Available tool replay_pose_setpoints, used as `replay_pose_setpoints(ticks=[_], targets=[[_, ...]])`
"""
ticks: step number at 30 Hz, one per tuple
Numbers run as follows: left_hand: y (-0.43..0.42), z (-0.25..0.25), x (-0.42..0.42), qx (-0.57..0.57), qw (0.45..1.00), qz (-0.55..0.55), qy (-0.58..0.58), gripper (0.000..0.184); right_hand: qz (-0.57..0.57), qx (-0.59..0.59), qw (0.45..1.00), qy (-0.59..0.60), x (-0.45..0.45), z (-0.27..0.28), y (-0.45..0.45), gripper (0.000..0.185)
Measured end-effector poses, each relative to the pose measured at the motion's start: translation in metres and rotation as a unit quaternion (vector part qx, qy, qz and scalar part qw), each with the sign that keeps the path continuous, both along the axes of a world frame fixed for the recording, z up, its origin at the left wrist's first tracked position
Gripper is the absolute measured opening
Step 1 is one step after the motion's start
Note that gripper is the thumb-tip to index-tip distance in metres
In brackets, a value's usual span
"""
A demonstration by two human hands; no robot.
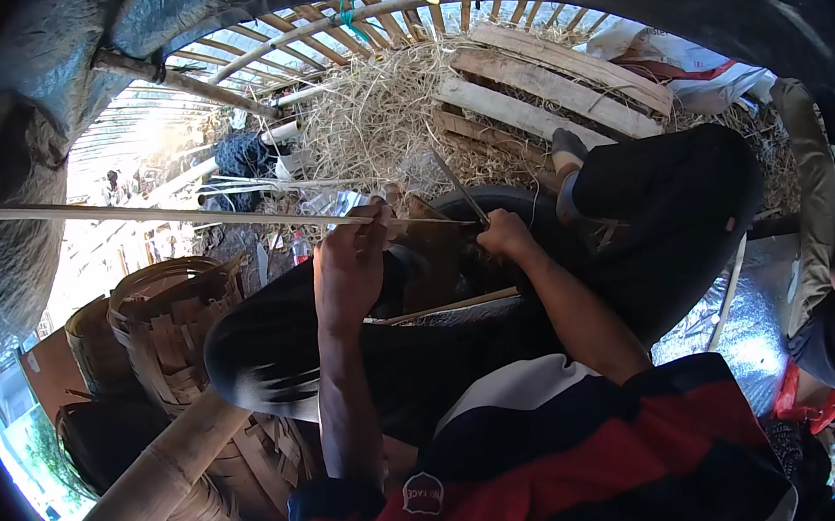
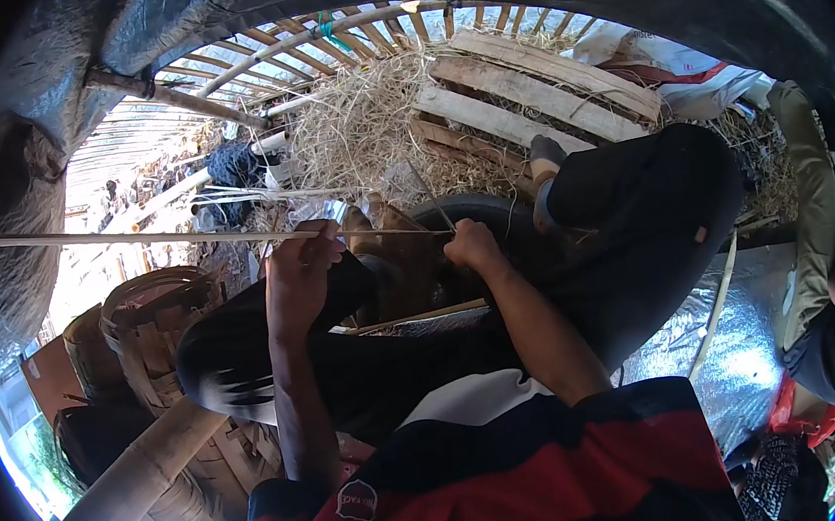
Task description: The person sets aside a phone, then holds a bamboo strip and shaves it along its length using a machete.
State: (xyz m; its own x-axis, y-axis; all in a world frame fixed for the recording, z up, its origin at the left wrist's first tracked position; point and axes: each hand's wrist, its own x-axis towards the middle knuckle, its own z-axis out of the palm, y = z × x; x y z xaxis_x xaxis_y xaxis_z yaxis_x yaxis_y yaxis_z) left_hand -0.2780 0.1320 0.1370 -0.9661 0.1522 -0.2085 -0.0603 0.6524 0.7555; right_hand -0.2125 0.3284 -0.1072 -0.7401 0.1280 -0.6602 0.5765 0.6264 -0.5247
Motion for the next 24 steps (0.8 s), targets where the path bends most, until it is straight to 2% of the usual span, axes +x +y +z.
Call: replay_pose_setpoints(ticks=[2,6,8,10,11,13,14,16,18,24], targets=[[0.002,0.005,-0.001,0.083,0.996,0.028,-0.025,0.024,-0.004,0.004,1.000,0.006,0.000,-0.001,0.000,0.024],[-0.003,0.009,-0.004,0.085,0.996,0.034,-0.003,0.024,-0.034,-0.029,0.998,0.033,-0.009,0.025,-0.002,0.031],[-0.003,0.016,-0.006,0.077,0.992,0.097,0.002,0.024,-0.046,-0.043,0.996,0.057,-0.013,0.045,-0.006,0.034],[-0.006,0.009,-0.008,0.078,0.990,0.117,0.029,0.024,-0.043,-0.079,0.986,0.142,-0.016,0.070,-0.011,0.032],[-0.008,0.007,-0.009,0.041,0.991,0.101,0.075,0.024,-0.040,-0.079,0.986,0.143,-0.016,0.085,-0.016,0.032],[-0.010,0.002,-0.010,0.003,0.988,0.090,0.122,0.024,-0.075,-0.193,0.925,0.318,-0.018,0.120,-0.024,0.025],[-0.008,-0.002,-0.009,0.036,0.987,0.096,0.121,0.023,-0.072,-0.194,0.925,0.318,-0.021,0.135,-0.023,0.025],[-0.006,-0.010,-0.008,0.068,0.986,0.101,0.118,0.023,-0.019,-0.251,0.946,0.204,-0.024,0.156,-0.020,0.025],[-0.006,-0.016,-0.008,0.010,0.987,0.068,0.145,0.022,-0.019,-0.254,0.943,0.213,-0.018,0.143,-0.024,0.026],[-0.008,-0.016,-0.009,-0.048,0.984,0.060,0.159,0.022,-0.015,-0.224,0.952,0.207,0.000,0.129,-0.033,0.032]])
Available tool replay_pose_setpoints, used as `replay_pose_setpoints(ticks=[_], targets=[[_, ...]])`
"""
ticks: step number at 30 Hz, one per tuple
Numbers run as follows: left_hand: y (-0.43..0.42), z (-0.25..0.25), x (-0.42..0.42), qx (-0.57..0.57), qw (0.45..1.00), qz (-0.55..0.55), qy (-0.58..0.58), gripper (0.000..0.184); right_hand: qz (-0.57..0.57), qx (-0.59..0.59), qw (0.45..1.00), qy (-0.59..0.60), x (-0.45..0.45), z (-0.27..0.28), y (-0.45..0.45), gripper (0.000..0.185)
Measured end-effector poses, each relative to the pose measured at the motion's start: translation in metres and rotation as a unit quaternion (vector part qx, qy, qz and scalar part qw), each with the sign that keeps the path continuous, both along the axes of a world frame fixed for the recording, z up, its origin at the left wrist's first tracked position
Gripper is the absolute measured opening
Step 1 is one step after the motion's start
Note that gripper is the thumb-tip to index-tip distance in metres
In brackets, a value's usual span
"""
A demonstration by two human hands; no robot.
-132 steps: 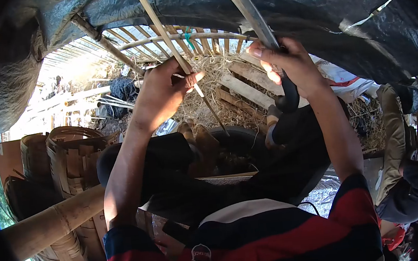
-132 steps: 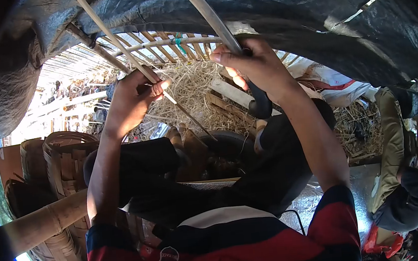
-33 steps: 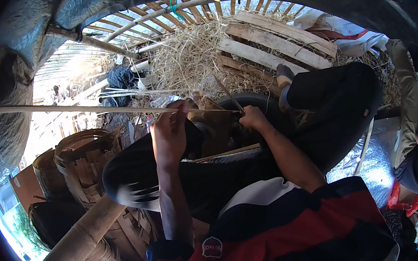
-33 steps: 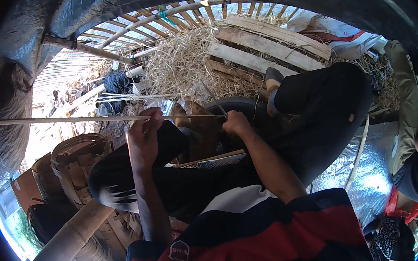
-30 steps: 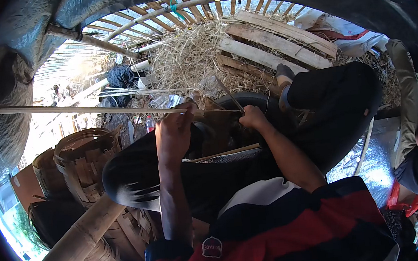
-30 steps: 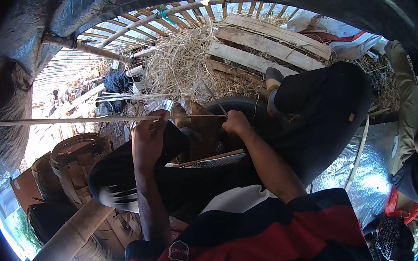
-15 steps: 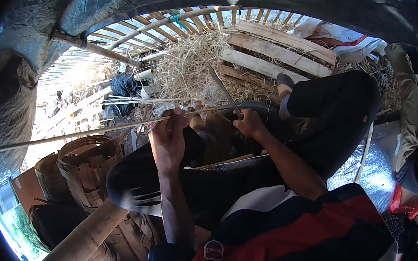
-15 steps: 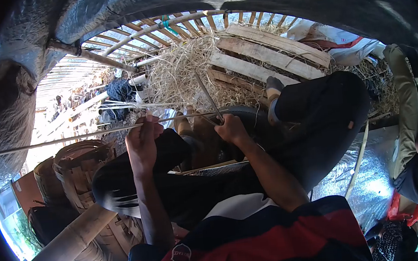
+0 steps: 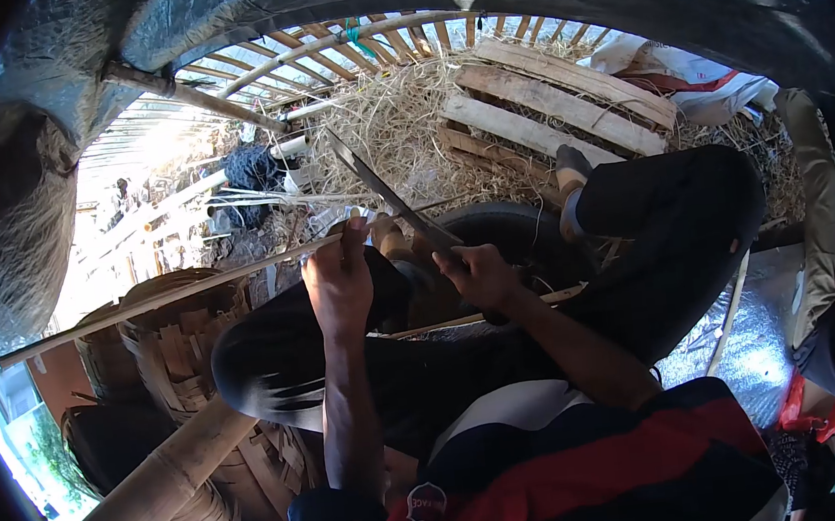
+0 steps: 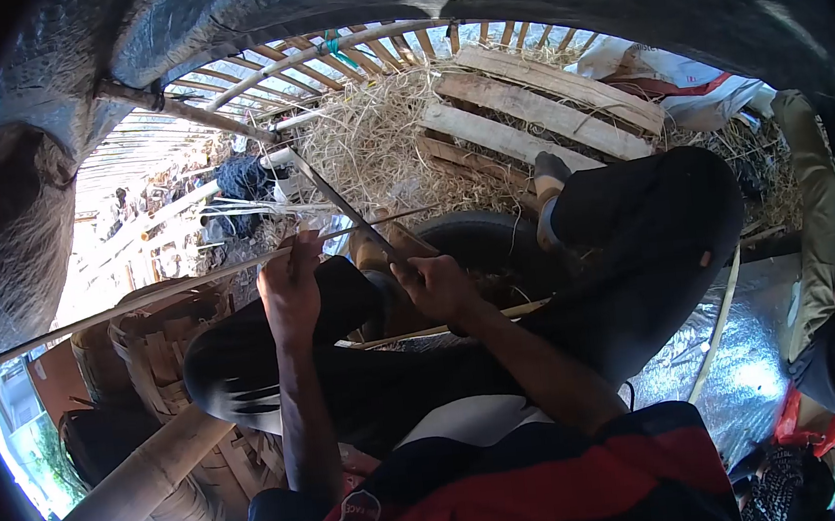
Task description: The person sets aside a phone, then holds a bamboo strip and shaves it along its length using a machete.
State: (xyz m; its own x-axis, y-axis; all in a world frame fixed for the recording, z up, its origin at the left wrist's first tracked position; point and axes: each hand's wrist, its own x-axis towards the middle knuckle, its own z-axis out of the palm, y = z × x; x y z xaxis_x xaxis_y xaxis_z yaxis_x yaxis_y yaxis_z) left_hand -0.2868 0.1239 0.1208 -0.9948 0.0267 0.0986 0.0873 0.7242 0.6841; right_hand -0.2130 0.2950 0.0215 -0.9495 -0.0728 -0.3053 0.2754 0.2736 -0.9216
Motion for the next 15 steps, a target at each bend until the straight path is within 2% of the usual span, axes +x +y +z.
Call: replay_pose_setpoints(ticks=[1,3,8,10,12,15], targets=[[0.000,0.000,0.001,-0.001,1.000,0.000,-0.002,0.022,0.002,-0.005,1.000,0.009,0.001,0.003,-0.001,0.034],[-0.001,-0.002,0.004,0.004,0.995,0.003,-0.100,0.035,0.007,-0.014,1.000,0.026,-0.001,0.009,-0.001,0.033],[0.002,0.003,0.005,-0.018,0.994,0.013,-0.103,0.035,0.006,-0.034,0.999,0.034,-0.002,0.032,0.000,0.032],[0.002,0.005,0.003,-0.027,0.995,0.024,-0.098,0.035,0.029,-0.047,0.998,-0.001,-0.001,0.034,0.001,0.031],[0.003,0.007,0.003,0.025,0.998,0.051,-0.042,0.031,0.032,-0.054,0.998,0.008,0.001,0.036,0.001,0.031],[0.004,0.015,0.001,0.026,0.996,0.072,-0.047,0.031,0.048,-0.059,0.997,0.027,-0.002,0.036,0.003,0.030]])
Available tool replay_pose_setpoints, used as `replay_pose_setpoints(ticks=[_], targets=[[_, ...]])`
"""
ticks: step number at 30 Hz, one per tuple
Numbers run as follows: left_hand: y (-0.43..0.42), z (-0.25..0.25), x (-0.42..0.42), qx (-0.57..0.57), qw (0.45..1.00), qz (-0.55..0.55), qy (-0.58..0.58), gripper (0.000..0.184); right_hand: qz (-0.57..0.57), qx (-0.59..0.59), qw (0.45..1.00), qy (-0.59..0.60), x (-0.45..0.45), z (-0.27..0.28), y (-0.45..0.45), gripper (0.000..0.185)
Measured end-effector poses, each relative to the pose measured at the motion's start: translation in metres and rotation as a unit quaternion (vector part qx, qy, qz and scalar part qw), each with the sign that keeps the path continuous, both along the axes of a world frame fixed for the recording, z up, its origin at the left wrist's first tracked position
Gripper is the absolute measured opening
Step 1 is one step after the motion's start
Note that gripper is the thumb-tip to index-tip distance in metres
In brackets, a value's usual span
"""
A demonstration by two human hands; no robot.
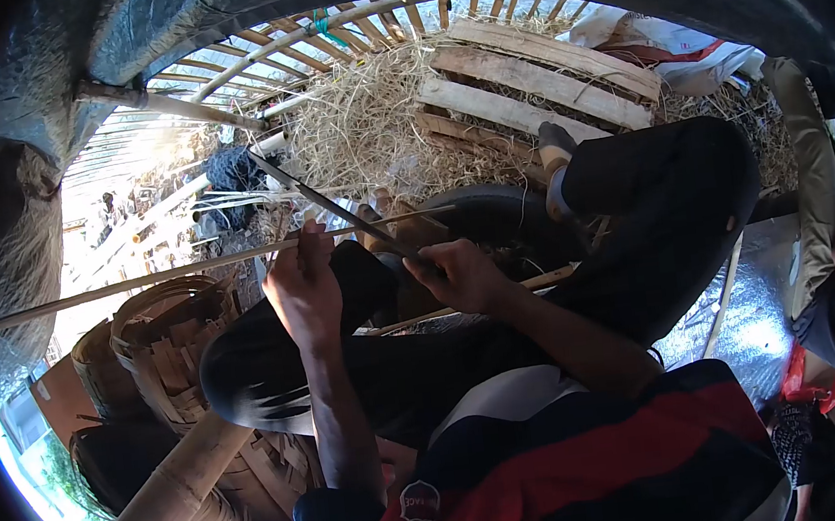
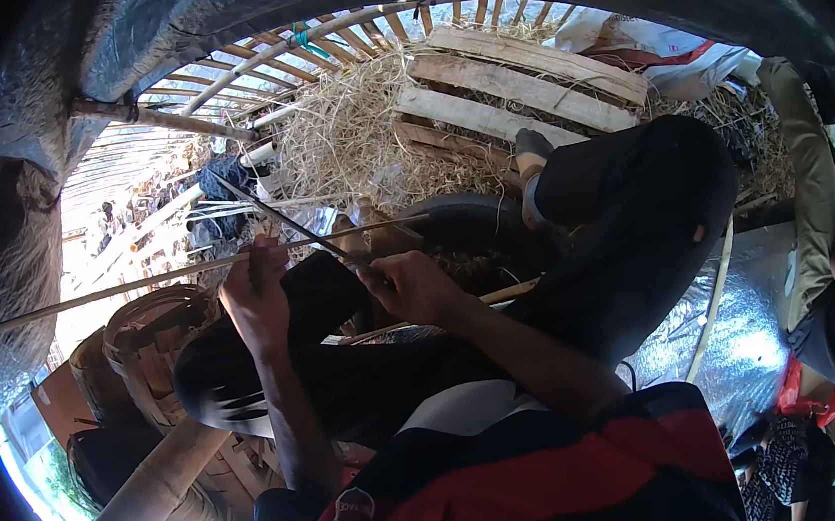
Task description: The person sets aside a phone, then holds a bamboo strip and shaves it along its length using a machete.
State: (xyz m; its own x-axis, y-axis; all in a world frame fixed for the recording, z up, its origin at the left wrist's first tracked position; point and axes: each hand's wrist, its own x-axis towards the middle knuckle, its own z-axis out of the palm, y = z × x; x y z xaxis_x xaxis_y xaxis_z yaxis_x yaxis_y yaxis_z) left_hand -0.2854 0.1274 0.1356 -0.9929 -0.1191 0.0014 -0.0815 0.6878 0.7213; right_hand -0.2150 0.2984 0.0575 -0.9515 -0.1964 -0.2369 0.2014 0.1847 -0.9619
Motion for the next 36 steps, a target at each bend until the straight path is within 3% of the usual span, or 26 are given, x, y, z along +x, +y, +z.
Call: replay_pose_setpoints(ticks=[8,10,12,13,16,18,20,22,24,31,34,36], targets=[[-0.001,-0.003,-0.001,-0.047,0.999,-0.017,0.005,0.026,0.000,0.030,0.999,-0.013,0.001,-0.013,-0.004,0.029],[-0.005,-0.004,0.000,-0.061,0.998,-0.013,0.008,0.026,-0.030,0.068,0.996,0.050,0.001,-0.019,-0.007,0.035],[-0.015,-0.009,0.000,-0.174,0.984,-0.036,0.001,0.025,-0.025,0.052,0.997,0.043,0.004,-0.020,-0.009,0.034],[-0.014,-0.008,0.000,-0.175,0.984,-0.037,0.000,0.025,-0.020,0.038,0.998,0.034,0.003,-0.014,-0.009,0.034],[-0.009,-0.009,0.002,-0.107,0.992,-0.043,0.051,0.024,0.029,0.011,0.999,-0.012,-0.006,0.016,-0.004,0.026],[-0.010,-0.014,0.004,-0.066,0.992,-0.058,0.088,0.022,0.009,0.017,1.000,0.010,-0.005,-0.001,-0.007,0.028],[-0.009,-0.010,0.006,-0.072,0.993,-0.057,0.074,0.022,-0.014,0.022,0.999,0.030,0.000,-0.028,-0.011,0.030],[-0.008,-0.009,0.004,-0.073,0.993,-0.059,0.066,0.021,-0.010,0.117,0.992,-0.042,0.002,-0.051,-0.006,0.034],[-0.010,-0.013,0.004,0.020,1.000,0.011,0.009,0.021,-0.020,0.120,0.992,-0.025,0.000,-0.051,-0.004,0.035],[0.001,-0.005,0.006,-0.027,0.999,-0.029,0.002,0.024,-0.009,0.071,0.995,0.063,-0.013,-0.009,-0.010,0.035],[-0.002,-0.003,0.006,-0.035,0.998,-0.052,-0.008,0.030,-0.007,0.160,0.987,-0.004,-0.008,-0.049,-0.005,0.036],[-0.003,-0.006,0.003,0.007,1.000,-0.013,0.006,0.024,-0.013,0.175,0.984,-0.005,-0.009,-0.061,-0.002,0.035]])
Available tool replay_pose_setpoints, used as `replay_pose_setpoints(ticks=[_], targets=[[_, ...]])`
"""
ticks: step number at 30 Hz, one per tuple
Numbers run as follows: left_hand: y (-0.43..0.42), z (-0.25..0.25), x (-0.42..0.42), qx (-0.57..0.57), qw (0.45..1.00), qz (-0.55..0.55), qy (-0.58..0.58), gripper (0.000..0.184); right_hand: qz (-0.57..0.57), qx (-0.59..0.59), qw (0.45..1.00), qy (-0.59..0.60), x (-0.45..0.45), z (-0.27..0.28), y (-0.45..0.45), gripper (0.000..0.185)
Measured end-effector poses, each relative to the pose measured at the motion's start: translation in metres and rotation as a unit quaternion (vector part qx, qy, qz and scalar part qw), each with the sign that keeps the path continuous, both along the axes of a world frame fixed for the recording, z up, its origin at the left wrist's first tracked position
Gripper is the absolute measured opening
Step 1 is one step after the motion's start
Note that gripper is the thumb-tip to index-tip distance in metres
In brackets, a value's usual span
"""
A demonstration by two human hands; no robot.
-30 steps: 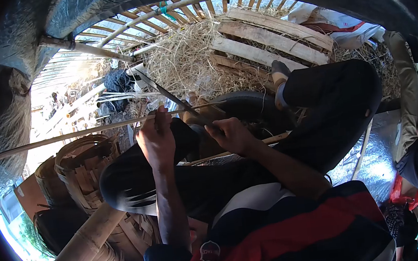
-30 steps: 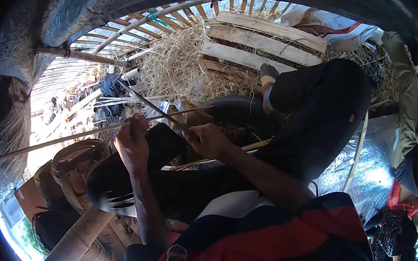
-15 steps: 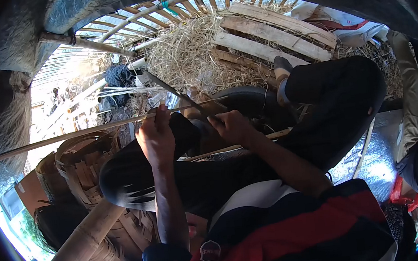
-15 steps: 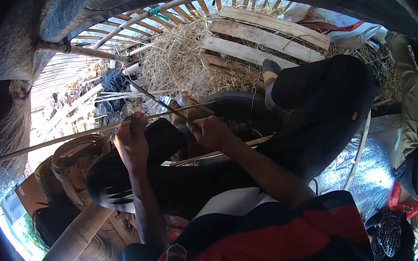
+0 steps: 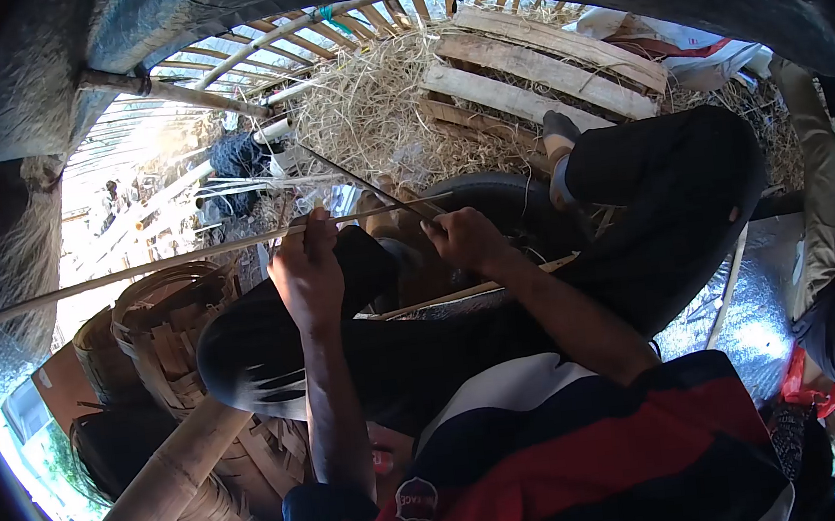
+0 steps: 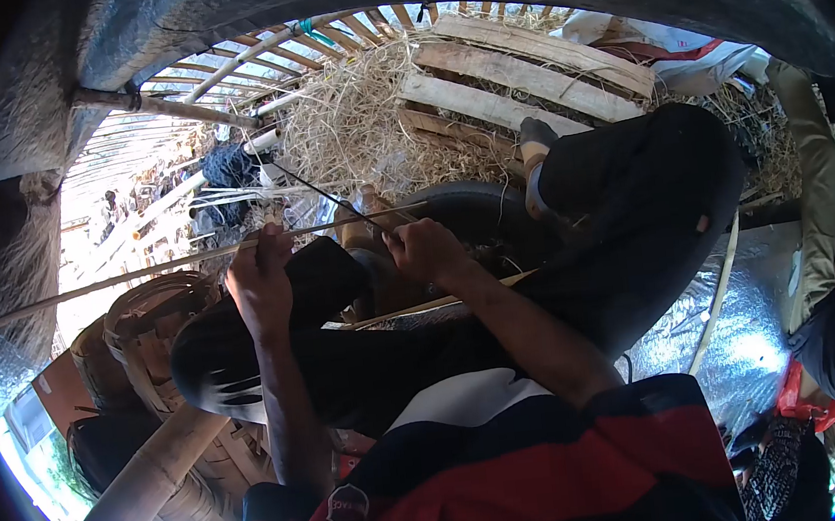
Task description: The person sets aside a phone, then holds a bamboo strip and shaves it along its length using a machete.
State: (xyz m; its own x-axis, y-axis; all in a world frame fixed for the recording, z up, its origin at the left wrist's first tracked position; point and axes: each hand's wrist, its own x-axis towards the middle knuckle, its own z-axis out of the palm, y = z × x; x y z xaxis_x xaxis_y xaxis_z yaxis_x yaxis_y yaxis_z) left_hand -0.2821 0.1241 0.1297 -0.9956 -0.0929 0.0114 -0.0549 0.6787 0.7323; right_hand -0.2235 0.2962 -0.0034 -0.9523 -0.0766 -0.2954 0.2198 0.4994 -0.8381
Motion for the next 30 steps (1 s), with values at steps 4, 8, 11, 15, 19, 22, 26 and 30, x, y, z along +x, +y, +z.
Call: replay_pose_setpoints(ticks=[4,8,11,15,19,22,26,30], targets=[[0.006,0.005,0.000,-0.010,1.000,-0.004,-0.007,0.024,-0.006,0.022,0.998,0.053,-0.002,0.015,-0.002,0.035],[0.003,0.000,0.003,-0.015,0.999,-0.030,-0.029,0.030,0.004,-0.044,0.991,0.123,-0.005,0.043,-0.007,0.036],[-0.002,0.002,0.002,-0.025,0.999,-0.034,-0.031,0.031,-0.003,-0.028,0.991,0.132,0.001,0.004,-0.006,0.034],[0.001,0.001,0.001,0.005,0.999,-0.004,-0.037,0.031,0.011,0.069,0.998,-0.003,-0.003,-0.001,0.005,0.032],[0.002,0.001,0.002,-0.015,0.999,-0.002,-0.045,0.030,-0.004,-0.002,0.994,0.106,-0.003,0.016,-0.007,0.032],[0.002,0.003,0.003,-0.007,0.999,-0.006,-0.038,0.030,0.011,-0.002,0.995,0.096,0.000,0.009,-0.005,0.036],[0.000,0.003,0.001,-0.033,0.998,-0.003,-0.045,0.032,0.008,0.085,0.995,-0.054,0.011,-0.044,0.007,0.035],[0.000,0.001,0.000,-0.084,0.996,-0.010,-0.035,0.034,-0.012,0.097,0.995,-0.001,0.008,-0.044,0.006,0.037]])
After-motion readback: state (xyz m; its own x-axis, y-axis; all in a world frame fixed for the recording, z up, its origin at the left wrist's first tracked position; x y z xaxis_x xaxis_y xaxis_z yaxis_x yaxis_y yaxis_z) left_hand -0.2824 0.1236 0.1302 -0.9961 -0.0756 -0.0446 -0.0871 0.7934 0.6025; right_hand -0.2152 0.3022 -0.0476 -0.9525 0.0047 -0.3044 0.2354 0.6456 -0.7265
